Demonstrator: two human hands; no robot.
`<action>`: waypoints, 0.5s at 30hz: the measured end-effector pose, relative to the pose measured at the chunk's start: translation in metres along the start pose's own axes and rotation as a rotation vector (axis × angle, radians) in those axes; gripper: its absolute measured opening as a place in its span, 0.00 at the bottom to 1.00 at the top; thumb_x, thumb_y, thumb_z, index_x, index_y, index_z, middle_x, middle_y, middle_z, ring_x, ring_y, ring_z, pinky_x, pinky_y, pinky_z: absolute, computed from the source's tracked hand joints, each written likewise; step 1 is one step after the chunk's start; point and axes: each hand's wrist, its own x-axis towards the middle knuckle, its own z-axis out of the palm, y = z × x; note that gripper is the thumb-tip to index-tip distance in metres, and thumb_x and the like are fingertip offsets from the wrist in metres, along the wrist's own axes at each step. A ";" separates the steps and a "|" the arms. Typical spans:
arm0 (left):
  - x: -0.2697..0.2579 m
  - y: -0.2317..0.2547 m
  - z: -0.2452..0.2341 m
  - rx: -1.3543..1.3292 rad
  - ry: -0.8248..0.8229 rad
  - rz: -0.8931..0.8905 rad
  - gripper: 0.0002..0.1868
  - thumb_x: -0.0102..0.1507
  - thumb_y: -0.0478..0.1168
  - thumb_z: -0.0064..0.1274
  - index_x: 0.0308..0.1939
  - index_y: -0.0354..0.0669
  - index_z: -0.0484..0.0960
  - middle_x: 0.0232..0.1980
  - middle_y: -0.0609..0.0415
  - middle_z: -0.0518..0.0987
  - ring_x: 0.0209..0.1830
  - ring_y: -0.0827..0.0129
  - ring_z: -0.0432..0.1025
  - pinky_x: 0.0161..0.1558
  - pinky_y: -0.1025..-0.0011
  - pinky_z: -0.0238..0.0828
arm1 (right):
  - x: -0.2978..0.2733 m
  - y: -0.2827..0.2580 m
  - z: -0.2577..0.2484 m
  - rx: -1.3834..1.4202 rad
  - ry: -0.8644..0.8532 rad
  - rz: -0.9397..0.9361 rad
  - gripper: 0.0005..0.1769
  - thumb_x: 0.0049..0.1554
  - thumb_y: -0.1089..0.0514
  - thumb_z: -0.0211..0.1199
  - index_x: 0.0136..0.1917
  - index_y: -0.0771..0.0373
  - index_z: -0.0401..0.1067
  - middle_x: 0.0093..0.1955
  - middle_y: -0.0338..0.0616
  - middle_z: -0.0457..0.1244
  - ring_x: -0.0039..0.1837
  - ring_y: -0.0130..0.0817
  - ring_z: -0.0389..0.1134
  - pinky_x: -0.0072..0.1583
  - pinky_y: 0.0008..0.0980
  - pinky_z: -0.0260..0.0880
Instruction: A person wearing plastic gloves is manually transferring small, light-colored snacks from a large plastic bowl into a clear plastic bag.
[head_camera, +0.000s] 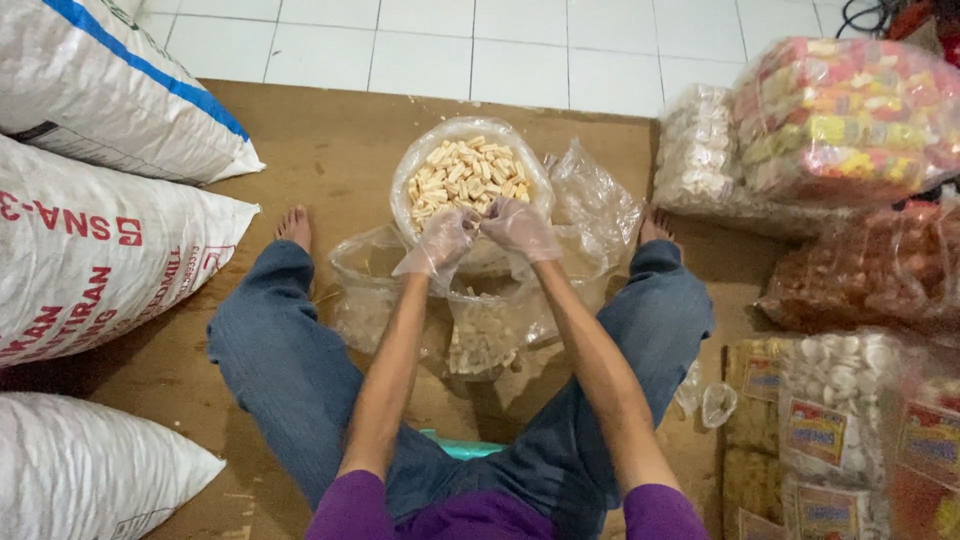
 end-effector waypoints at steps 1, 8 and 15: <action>-0.013 0.028 -0.023 -0.002 -0.013 -0.031 0.12 0.60 0.47 0.64 0.48 0.58 0.88 0.41 0.61 0.87 0.48 0.68 0.82 0.50 0.70 0.78 | 0.007 0.012 0.006 0.113 -0.028 -0.013 0.22 0.48 0.33 0.64 0.41 0.51 0.80 0.42 0.45 0.72 0.55 0.48 0.74 0.55 0.46 0.73; -0.043 0.077 -0.067 -0.171 -0.235 0.019 0.10 0.55 0.46 0.69 0.39 0.52 0.90 0.38 0.52 0.87 0.46 0.58 0.81 0.51 0.60 0.76 | 0.034 0.063 0.028 0.321 -0.355 -0.031 0.18 0.42 0.35 0.74 0.39 0.46 0.81 0.37 0.34 0.71 0.46 0.32 0.72 0.51 0.32 0.70; -0.067 0.127 -0.122 -0.246 -0.394 -0.254 0.27 0.58 0.48 0.68 0.58 0.40 0.85 0.57 0.41 0.84 0.64 0.50 0.75 0.65 0.57 0.69 | 0.016 0.064 0.001 0.087 -0.364 -0.055 0.29 0.52 0.32 0.63 0.50 0.56 0.84 0.54 0.55 0.72 0.62 0.51 0.72 0.61 0.41 0.71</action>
